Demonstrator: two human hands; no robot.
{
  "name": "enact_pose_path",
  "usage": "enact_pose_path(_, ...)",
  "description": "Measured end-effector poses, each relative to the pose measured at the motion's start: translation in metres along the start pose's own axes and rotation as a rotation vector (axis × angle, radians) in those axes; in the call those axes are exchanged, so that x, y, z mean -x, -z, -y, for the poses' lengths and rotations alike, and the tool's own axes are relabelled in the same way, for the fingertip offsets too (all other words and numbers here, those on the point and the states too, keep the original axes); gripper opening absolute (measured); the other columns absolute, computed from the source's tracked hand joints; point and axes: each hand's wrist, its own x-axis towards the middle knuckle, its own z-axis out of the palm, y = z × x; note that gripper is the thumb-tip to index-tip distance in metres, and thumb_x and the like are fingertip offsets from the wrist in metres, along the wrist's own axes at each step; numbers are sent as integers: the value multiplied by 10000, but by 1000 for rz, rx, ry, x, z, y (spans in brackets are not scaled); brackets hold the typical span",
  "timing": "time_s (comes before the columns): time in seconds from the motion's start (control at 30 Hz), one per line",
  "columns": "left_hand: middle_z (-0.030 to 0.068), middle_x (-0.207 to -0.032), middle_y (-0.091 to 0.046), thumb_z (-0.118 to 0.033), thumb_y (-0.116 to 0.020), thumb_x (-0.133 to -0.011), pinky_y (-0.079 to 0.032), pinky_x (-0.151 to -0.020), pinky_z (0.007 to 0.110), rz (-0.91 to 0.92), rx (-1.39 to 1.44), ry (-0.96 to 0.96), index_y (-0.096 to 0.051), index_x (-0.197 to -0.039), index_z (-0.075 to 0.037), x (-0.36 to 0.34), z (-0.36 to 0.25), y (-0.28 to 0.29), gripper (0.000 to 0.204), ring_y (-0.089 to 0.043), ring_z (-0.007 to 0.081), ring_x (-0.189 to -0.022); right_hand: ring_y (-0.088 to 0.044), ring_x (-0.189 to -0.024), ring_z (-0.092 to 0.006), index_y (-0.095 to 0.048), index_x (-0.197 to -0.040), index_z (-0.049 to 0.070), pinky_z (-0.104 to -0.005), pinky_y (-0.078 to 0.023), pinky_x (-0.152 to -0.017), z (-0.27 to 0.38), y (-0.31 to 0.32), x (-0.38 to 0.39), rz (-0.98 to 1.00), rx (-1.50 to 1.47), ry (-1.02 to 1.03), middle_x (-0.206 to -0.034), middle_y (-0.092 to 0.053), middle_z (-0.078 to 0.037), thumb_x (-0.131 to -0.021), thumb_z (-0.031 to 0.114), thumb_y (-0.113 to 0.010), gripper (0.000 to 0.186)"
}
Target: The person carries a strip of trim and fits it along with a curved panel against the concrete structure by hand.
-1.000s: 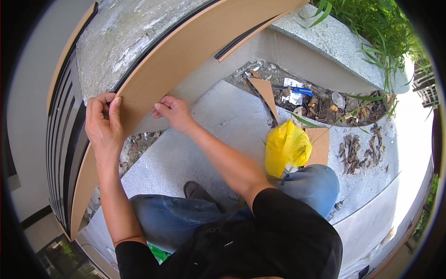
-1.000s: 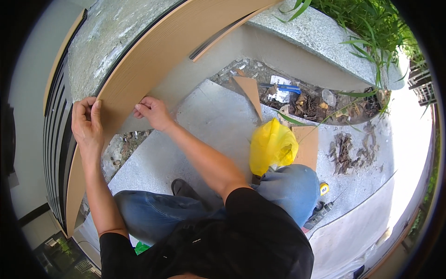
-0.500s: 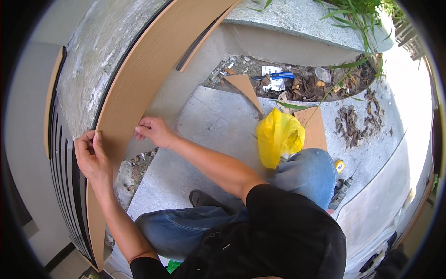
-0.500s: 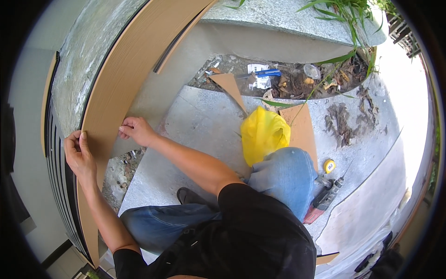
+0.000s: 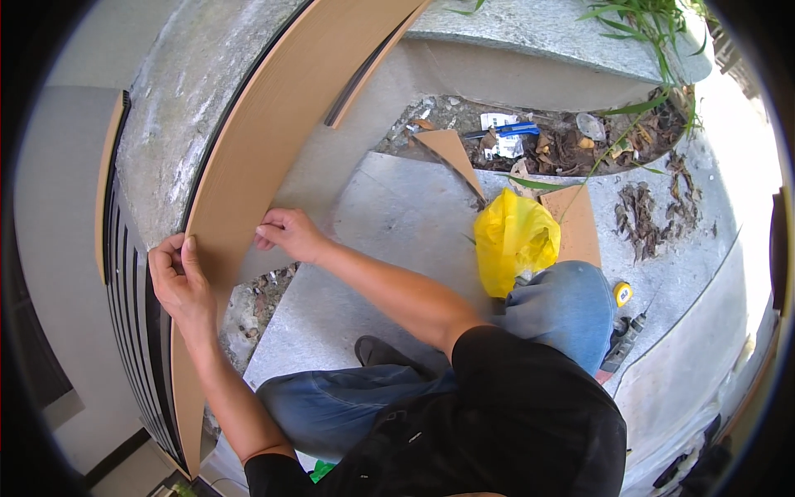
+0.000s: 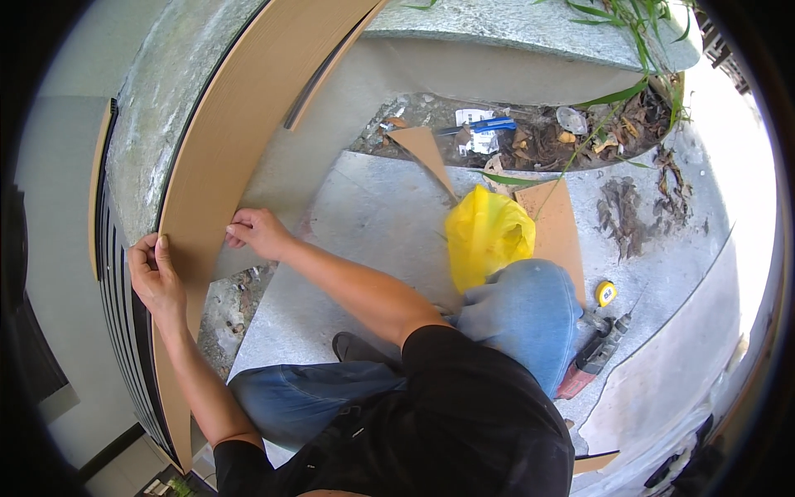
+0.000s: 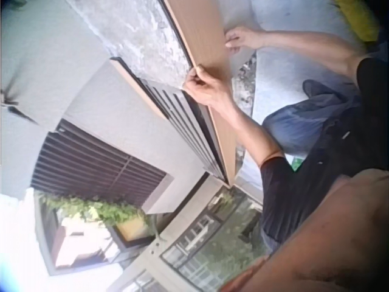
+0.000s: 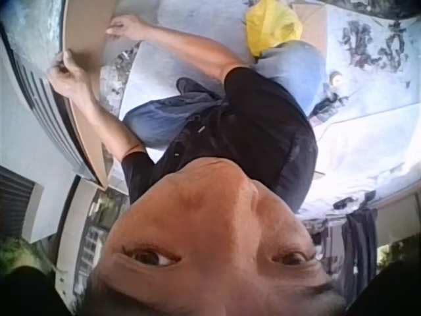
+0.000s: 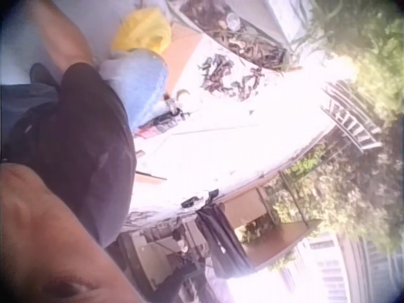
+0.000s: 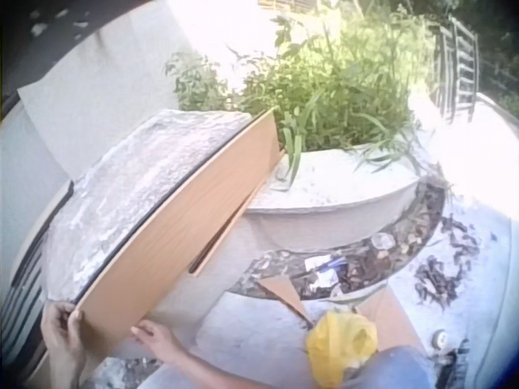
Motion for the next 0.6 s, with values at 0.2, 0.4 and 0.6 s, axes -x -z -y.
enact_pose_path(0.2, 57, -886, -595, -138, -701, -994, -475, -666, 297, 4, 34, 14, -679, -1038, -1, -1, -2, -2, 145, -523, 148, -697, -713, -817, -174, -661, -1083, -41, -316, -606, -745, -5, 4, -2, 10, -25, 1, -935, -726, -108, -1034, 100, -605, 159)
enact_pose_path(0.4, 41, -876, -588, -146, -697, -1002, -463, -668, 283, 7, 0, 1, -671, -1044, 5, 0, -1, 0, 159, -501, 132, -712, -715, -819, -174, -659, -1075, -37, -314, -607, -744, -5, 4, -2, 14, -20, 8, -934, -725, -106, -1034, 99, -606, 151)
enact_pose_path(0.6, 31, -861, -583, -157, -690, -1011, -452, -666, 268, 4, -2, -5, -664, -1046, 17, 0, -3, -1, 179, -481, 118, -715, -715, -816, -167, -663, -1056, -45, -311, -608, -742, -4, 3, -2, 18, -15, 19, -924, -727, -99, -1031, 97, -610, 153)
